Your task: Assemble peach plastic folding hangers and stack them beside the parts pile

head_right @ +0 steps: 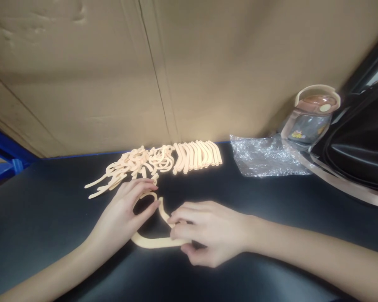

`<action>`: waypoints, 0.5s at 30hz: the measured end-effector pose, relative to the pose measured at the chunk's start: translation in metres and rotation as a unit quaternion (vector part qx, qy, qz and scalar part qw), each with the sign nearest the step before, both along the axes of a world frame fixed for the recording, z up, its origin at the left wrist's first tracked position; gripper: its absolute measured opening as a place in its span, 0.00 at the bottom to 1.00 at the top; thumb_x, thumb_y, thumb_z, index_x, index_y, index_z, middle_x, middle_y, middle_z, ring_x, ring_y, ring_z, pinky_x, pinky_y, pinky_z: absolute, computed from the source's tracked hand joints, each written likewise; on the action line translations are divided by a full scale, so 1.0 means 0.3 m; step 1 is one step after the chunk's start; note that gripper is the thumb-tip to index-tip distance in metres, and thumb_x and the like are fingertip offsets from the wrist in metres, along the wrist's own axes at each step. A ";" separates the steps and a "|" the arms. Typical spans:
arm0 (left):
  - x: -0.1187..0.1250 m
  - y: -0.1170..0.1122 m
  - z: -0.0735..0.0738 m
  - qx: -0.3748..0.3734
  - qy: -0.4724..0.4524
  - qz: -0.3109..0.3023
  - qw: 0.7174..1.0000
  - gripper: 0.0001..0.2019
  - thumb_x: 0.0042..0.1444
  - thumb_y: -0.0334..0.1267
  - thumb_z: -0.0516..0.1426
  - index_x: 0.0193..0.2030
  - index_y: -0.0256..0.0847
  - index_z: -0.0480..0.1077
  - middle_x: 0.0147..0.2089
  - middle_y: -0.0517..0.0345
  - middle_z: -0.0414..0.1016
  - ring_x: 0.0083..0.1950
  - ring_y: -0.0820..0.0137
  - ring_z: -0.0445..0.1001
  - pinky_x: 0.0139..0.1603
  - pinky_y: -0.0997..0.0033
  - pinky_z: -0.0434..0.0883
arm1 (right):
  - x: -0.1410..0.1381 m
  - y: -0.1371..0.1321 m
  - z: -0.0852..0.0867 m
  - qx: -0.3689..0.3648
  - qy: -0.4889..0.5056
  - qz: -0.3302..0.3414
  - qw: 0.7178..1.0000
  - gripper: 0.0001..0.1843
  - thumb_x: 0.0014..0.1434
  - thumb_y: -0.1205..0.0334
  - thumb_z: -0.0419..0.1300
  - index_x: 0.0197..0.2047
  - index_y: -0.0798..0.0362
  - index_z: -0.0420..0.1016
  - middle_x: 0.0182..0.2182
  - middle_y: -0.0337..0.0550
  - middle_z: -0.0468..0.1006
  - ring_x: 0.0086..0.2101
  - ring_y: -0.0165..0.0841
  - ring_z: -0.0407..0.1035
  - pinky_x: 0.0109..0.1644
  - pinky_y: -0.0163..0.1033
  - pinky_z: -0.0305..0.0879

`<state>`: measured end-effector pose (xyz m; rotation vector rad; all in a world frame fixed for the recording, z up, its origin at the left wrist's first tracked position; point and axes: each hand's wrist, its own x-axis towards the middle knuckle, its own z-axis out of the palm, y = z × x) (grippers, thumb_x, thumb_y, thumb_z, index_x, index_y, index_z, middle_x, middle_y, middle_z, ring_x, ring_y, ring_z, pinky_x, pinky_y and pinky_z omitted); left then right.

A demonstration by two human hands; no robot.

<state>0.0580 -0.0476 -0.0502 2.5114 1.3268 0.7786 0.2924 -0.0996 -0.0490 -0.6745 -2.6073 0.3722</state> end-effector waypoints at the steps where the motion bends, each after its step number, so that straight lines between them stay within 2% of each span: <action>1: 0.001 0.000 0.001 -0.003 0.001 0.002 1.000 0.07 0.60 0.40 0.55 0.44 0.45 0.67 0.51 0.57 0.69 0.54 0.62 0.64 0.53 0.58 0.65 | -0.001 -0.006 0.002 -0.008 -0.001 0.004 1.000 0.11 0.56 0.69 0.55 0.43 0.53 0.71 0.46 0.45 0.72 0.46 0.32 0.68 0.48 0.36 0.68; 5: 0.000 -0.002 0.006 -0.029 -0.008 -0.002 1.000 0.07 0.62 0.42 0.52 0.44 0.46 0.67 0.52 0.58 0.69 0.55 0.63 0.65 0.54 0.58 0.64 | -0.004 -0.025 0.015 -0.030 -0.014 0.014 0.999 0.20 0.52 0.75 0.52 0.47 0.52 0.70 0.46 0.41 0.71 0.41 0.29 0.67 0.52 0.36 0.66; 8: -0.004 -0.005 0.009 -0.051 -0.028 -0.019 0.998 0.08 0.65 0.40 0.48 0.46 0.47 0.66 0.50 0.60 0.70 0.52 0.65 0.67 0.53 0.59 0.65 | -0.004 -0.021 0.019 -0.013 -0.019 0.014 1.000 0.21 0.53 0.78 0.50 0.48 0.54 0.70 0.46 0.43 0.71 0.44 0.30 0.66 0.58 0.39 0.62; 12: -0.010 -0.005 0.008 -0.082 -0.050 -0.054 0.994 0.14 0.63 0.29 0.43 0.47 0.48 0.65 0.47 0.62 0.71 0.48 0.68 0.70 0.50 0.61 0.67 | -0.003 -0.002 0.009 0.031 -0.006 -0.032 0.999 0.21 0.57 0.80 0.47 0.49 0.54 0.70 0.44 0.44 0.72 0.47 0.33 0.64 0.61 0.43 0.58; 15: -0.008 -0.002 0.004 -0.054 -0.039 -0.103 0.992 0.22 0.57 0.20 0.41 0.48 0.48 0.64 0.49 0.63 0.72 0.51 0.70 0.69 0.52 0.62 0.66 | -0.003 0.009 -0.003 0.043 0.011 -0.087 0.995 0.24 0.58 0.81 0.46 0.52 0.54 0.68 0.44 0.45 0.73 0.47 0.34 0.65 0.58 0.45 0.62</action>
